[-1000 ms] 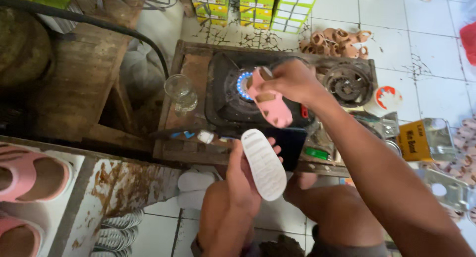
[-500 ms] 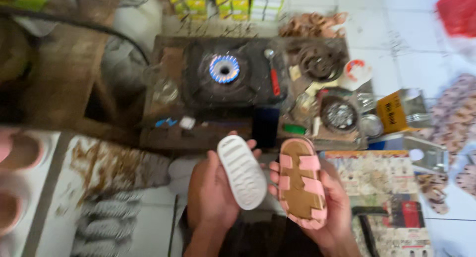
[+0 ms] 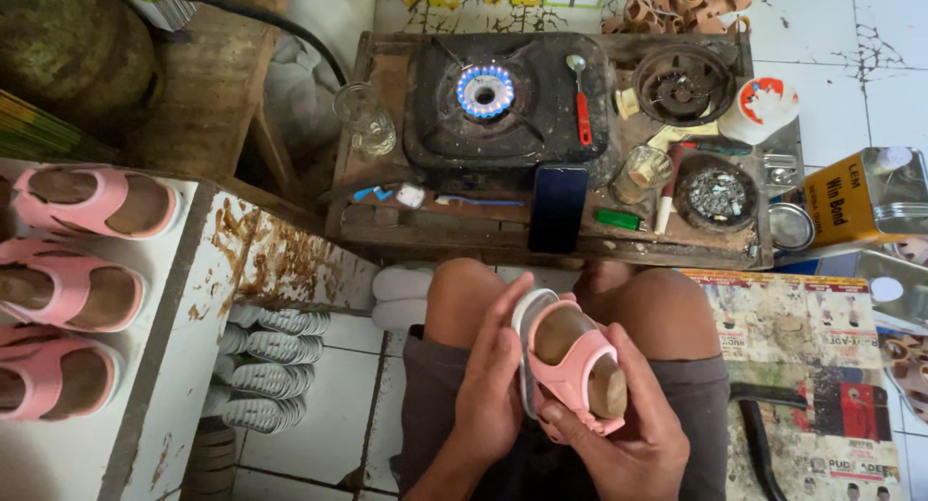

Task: The person sits on the floor repairing a pink children's sandal. They hold the sandal over a lit gas burner to heat the sole, press and fit the white outsole onto the shoe, and trim the sole edge with a knife, repeating heating and pressing on a second sandal.

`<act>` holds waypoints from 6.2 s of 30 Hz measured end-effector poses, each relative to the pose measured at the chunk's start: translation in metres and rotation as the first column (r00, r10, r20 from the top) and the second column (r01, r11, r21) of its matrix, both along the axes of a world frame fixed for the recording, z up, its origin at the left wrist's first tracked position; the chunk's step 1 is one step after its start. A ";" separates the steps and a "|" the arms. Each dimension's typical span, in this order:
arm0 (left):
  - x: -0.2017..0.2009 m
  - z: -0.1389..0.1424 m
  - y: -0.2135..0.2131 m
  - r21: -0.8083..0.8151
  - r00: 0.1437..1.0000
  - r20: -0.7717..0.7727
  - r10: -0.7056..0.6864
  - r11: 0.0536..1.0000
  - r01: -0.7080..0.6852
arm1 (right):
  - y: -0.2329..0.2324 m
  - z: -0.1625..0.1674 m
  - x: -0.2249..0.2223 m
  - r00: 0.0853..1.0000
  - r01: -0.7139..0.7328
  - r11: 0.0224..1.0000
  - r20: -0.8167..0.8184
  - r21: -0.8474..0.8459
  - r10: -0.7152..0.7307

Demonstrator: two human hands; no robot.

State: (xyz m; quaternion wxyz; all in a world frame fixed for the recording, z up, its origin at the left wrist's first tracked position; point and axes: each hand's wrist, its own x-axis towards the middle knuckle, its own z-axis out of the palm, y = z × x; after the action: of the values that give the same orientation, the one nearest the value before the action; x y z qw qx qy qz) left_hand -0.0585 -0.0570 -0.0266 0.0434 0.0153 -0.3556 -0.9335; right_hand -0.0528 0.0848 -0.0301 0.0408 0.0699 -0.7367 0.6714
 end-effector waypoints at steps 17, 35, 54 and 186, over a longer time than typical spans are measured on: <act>0.007 -0.011 0.011 -0.056 0.994 0.090 0.064 0.997 -0.059 | 0.008 0.002 -0.002 0.985 -0.134 0.991 0.106 0.012 0.132; 0.066 -0.022 0.026 -0.138 0.992 -0.121 -0.028 0.990 0.011 | 0.018 0.017 0.044 0.944 -0.039 0.952 -0.300 0.302 0.134; 0.111 -0.035 0.025 -0.158 0.992 -0.130 0.001 0.987 -0.021 | 0.033 -0.020 0.086 0.950 -0.154 0.958 -0.230 0.242 0.211; 0.045 0.022 0.016 -0.526 0.977 0.156 -0.144 0.825 0.206 | 0.067 -0.023 0.067 0.954 -0.120 0.986 0.289 0.119 0.081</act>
State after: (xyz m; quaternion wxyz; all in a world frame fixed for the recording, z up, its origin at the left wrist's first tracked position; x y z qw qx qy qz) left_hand -0.0139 -0.0412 -0.0042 -0.0593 0.0210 -0.6052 -0.7936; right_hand 0.0142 0.1523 -0.0526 -0.1040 0.0132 -0.7740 0.6244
